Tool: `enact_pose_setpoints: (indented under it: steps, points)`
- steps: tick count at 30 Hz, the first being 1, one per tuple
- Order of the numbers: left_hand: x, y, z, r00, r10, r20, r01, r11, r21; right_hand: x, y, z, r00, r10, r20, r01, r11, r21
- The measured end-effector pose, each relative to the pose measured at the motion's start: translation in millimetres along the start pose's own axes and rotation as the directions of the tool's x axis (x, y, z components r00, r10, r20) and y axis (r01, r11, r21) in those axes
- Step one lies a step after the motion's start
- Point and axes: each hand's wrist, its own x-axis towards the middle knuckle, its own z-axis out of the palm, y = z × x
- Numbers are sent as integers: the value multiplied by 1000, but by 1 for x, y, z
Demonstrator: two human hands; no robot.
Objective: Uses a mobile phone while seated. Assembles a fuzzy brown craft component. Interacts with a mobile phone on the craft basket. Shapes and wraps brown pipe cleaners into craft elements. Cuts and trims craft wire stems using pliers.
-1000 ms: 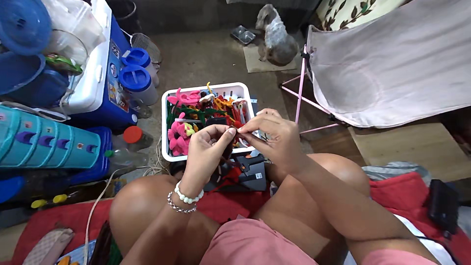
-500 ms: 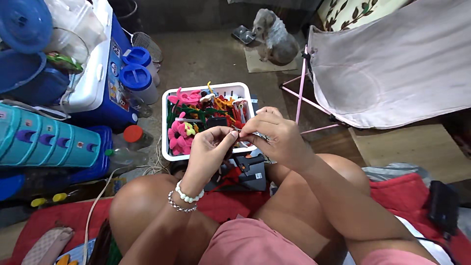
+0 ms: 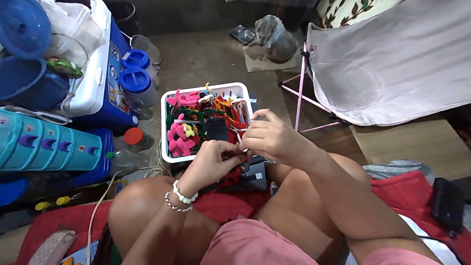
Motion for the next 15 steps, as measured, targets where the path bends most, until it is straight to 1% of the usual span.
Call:
enact_pose_setpoints:
  steps: [3, 9, 15]
  points:
    - [0, 2, 1, 1000, 1, -24, -1, 1000, -2, -2, 3, -2, 1000, 1, -8, -1, 1000, 11]
    - [0, 3, 2, 996, 36, -76, -29, 996, 81, -5, 7, -3, 1000, 6, 8, -7, 994, 105]
    - [-3, 3, -3, 997, 62, -49, -57, 992, 114, -5, 10, -4, 998, 2, 64, -13, 984, 178]
